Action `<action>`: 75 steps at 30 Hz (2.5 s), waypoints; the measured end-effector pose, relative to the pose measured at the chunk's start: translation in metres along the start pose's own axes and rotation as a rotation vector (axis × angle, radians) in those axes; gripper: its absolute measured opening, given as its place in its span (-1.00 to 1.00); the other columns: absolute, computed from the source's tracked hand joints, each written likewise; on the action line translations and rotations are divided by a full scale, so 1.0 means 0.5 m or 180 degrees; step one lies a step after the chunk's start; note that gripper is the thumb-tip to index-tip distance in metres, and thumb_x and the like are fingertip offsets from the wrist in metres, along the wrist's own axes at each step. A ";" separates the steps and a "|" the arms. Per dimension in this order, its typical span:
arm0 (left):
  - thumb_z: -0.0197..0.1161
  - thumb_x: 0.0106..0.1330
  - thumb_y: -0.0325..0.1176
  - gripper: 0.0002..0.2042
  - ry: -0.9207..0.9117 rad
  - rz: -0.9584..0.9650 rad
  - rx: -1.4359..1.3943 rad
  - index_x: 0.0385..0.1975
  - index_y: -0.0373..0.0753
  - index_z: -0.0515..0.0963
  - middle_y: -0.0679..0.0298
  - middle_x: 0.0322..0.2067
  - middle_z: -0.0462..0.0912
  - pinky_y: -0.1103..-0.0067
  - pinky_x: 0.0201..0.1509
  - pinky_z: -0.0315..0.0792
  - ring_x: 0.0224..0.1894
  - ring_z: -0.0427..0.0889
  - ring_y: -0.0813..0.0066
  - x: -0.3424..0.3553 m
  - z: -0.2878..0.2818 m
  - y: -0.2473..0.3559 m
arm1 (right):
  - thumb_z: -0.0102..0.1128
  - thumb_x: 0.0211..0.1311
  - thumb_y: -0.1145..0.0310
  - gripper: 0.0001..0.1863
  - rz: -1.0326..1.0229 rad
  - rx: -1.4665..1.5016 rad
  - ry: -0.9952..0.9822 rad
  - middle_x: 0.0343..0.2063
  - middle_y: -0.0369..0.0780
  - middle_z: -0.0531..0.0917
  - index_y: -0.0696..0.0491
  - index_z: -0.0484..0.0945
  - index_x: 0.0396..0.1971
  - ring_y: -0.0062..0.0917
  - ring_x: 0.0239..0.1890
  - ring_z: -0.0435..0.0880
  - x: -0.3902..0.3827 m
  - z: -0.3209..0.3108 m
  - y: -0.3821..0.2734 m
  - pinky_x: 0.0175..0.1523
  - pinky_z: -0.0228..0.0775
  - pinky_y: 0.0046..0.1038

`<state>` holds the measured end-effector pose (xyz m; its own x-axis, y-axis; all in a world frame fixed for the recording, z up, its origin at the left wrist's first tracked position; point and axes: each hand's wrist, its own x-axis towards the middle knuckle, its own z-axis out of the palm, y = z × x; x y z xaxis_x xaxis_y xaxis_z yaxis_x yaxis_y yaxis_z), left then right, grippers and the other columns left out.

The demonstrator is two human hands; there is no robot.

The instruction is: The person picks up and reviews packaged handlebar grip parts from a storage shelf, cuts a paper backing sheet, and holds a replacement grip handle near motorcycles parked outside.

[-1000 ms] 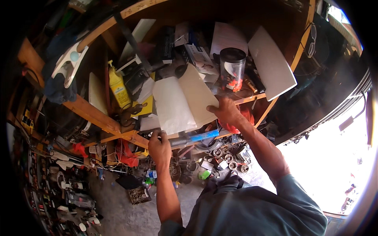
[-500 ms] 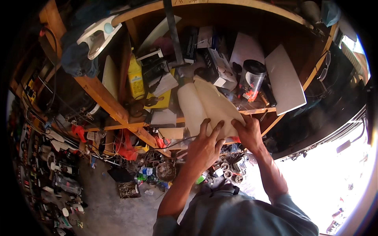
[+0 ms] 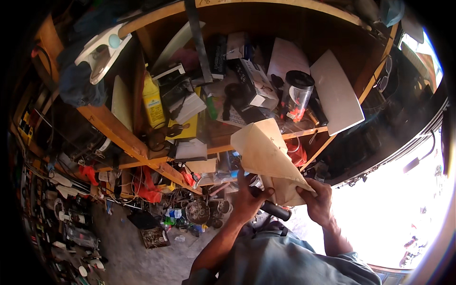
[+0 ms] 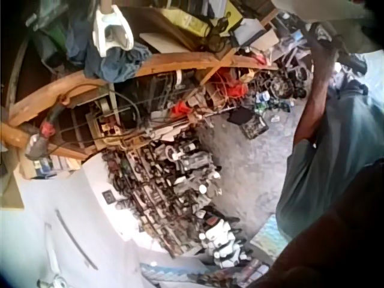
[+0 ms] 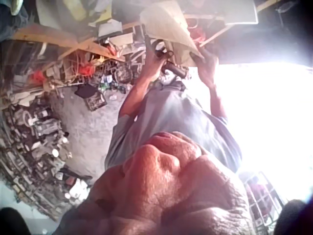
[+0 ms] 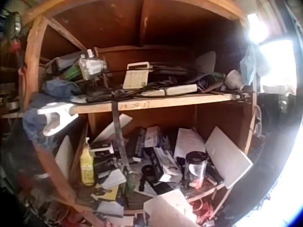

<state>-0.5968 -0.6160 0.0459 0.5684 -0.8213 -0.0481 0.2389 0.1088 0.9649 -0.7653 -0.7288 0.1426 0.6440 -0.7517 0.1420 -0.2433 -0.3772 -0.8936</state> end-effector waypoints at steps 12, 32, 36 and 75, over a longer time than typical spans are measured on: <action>0.22 0.41 -0.11 -0.51 -0.0619 -0.0750 -0.1367 0.27 -0.14 0.35 0.26 0.05 0.58 0.41 0.01 0.60 0.00 0.63 0.43 -0.019 -0.189 -0.121 | 0.14 0.09 0.71 -0.55 -0.0598 0.0042 -0.1555 -0.22 -0.02 0.69 0.18 0.57 0.04 -0.14 -0.16 0.71 -0.062 0.008 -0.024 -0.10 0.55 -0.32; 0.38 0.24 -0.27 -0.62 -0.1021 -0.0863 0.0885 -0.04 -0.39 0.55 0.11 -0.22 0.71 0.43 -0.02 0.52 -0.16 0.68 0.35 -0.006 -0.159 -0.017 | 0.37 0.06 0.50 -0.57 -0.2029 -0.1012 -0.0347 -0.16 -0.09 0.61 0.09 0.57 -0.01 -0.14 -0.11 0.63 0.048 0.080 -0.080 -0.07 0.54 -0.24; 0.41 0.20 -0.34 -0.70 -0.1363 -0.0604 0.1792 -0.15 -0.36 0.57 0.15 -0.29 0.69 0.41 -0.13 0.47 -0.22 0.65 0.38 -0.016 -0.151 -0.007 | 0.27 0.14 0.44 -0.68 -0.1782 -0.0904 -0.1000 -0.22 -0.09 0.60 0.11 0.55 -0.07 -0.09 -0.15 0.63 0.197 0.249 -0.046 -0.13 0.53 -0.17; 0.29 0.21 -0.36 -0.21 0.0881 0.0622 0.4050 0.39 -0.33 -0.01 -0.29 0.21 0.37 0.17 0.28 0.36 0.17 0.45 -0.31 0.359 -0.183 0.173 | 0.34 0.18 0.41 -0.79 -0.0957 0.1252 0.0450 -0.42 -0.22 0.71 0.20 0.61 -0.25 -0.57 -0.32 0.68 0.415 0.114 -0.033 -0.16 0.49 -0.54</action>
<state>-0.4020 -0.7029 0.0971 0.6864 -0.6947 0.2149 -0.6821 -0.5127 0.5214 -0.5865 -0.8476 0.1628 0.5325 -0.7174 0.4492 0.2464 -0.3763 -0.8931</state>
